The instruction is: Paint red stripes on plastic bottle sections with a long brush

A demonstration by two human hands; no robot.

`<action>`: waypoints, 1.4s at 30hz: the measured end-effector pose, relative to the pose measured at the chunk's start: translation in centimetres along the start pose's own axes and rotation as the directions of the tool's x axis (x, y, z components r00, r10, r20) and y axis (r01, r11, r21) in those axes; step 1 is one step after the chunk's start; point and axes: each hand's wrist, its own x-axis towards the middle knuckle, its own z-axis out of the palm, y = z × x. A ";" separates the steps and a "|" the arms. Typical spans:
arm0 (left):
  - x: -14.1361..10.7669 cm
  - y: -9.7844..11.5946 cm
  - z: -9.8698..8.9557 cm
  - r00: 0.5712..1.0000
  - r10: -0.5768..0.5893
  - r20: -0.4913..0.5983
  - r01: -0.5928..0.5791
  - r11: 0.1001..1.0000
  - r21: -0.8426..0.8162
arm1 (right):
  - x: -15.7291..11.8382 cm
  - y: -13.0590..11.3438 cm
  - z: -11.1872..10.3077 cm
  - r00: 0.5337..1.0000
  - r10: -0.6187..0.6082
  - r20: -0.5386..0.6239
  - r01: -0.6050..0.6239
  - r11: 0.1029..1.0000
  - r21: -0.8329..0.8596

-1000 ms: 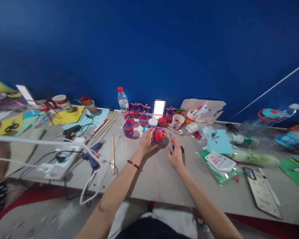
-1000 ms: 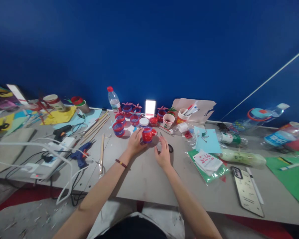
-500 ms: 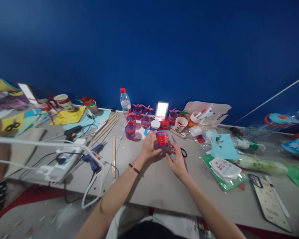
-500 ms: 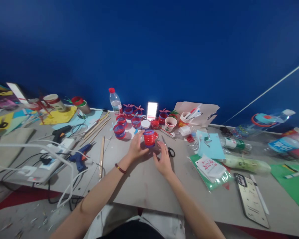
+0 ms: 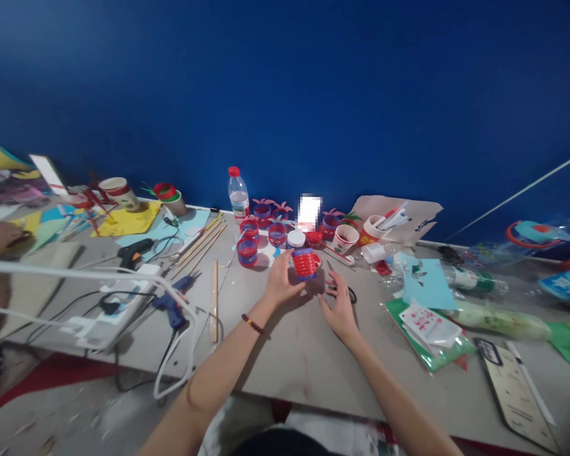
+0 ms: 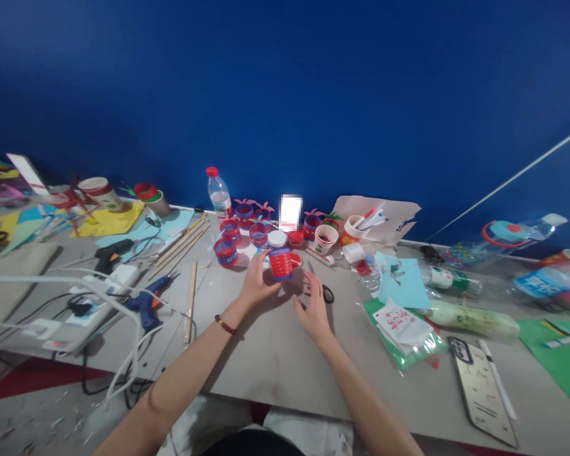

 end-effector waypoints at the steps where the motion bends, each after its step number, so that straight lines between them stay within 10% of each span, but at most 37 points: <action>1: 0.0 0.1 0.0 1.000 -0.010 0.001 0.010 1.000 -0.002 | 0.0 0.2 0.0 1.000 0.007 -0.001 -0.007 1.000 0.002; 9: 0.2 1.0 -0.3 0.993 -0.119 -0.008 0.114 0.969 -0.219 | -0.1 -0.2 0.1 1.000 0.014 0.023 -0.015 1.000 0.006; 15: 0.7 1.0 -1.0 0.864 -0.335 0.376 0.490 0.392 -0.778 | -0.2 0.0 0.2 1.000 0.010 0.021 -0.010 1.000 0.026; 27: 1.6 2.9 -2.5 0.700 -0.501 0.510 0.546 -0.085 -0.833 | -0.1 0.0 0.2 0.999 0.019 0.034 -0.020 0.999 0.030; 32: 1.5 2.2 -2.1 0.744 -0.449 0.494 0.582 0.074 -0.810 | 0.0 0.0 0.0 0.998 0.019 0.055 -0.021 0.999 0.037; 37: 0.7 1.3 -0.5 0.888 -0.380 0.258 0.444 0.565 -0.695 | 0.2 -0.5 -0.3 0.997 0.053 0.063 -0.061 0.990 0.127; 42: 0.1 0.9 -0.4 0.958 -0.285 0.026 0.267 0.858 -0.439 | 0.8 -0.6 -0.8 0.991 0.132 0.027 -0.134 0.959 0.248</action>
